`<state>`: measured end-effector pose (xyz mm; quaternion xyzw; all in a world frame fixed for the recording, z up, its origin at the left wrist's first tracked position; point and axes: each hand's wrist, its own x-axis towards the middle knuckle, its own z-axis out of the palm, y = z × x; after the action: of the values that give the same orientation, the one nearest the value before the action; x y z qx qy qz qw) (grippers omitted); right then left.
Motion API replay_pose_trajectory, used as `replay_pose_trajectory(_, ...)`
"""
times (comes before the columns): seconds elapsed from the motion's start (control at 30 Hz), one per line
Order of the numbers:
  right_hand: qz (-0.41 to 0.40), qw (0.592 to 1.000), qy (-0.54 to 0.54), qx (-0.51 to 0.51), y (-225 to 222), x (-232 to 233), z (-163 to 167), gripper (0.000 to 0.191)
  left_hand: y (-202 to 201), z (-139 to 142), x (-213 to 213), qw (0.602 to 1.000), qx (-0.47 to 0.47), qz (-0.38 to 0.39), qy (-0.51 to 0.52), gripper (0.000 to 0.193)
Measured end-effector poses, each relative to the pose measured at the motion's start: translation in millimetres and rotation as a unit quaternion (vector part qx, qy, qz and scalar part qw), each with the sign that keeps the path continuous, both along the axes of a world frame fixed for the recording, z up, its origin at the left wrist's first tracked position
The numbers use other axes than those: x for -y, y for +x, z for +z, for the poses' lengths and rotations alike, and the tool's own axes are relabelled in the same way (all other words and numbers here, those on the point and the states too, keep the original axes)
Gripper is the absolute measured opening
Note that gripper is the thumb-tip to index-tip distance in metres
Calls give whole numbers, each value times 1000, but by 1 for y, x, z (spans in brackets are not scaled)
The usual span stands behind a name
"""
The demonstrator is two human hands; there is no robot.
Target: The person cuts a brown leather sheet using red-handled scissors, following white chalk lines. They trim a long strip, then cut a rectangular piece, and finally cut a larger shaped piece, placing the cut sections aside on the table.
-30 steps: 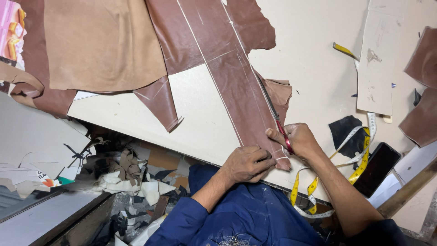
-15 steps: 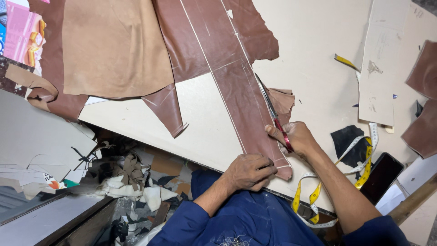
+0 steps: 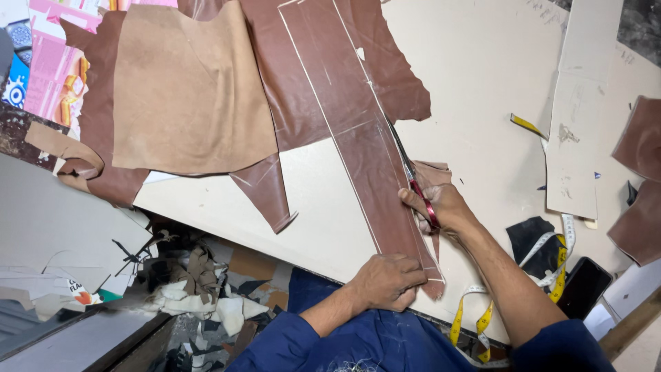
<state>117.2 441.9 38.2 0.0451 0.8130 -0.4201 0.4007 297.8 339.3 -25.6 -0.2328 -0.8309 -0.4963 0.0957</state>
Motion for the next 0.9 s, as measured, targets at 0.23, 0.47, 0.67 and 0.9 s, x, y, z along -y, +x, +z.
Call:
replay_pose_trajectory(0.23,-20,999,-14,23,-28,39,16,55,-30,-3,24,984,127,-124,25,33)
replay_pose_trajectory(0.47,-15,1000,15,-3,-34,49,16,40,-34,-11,36,971,154,-171,62,31)
replay_pose_trajectory(0.67,-22,999,-16,16,-67,77,9,52,-38,-17,40,968,148,-196,49,23)
replay_pose_trajectory(0.9,11,999,41,-9,-72,90,12,56,-39,-19,45,968,142,-192,77,17)
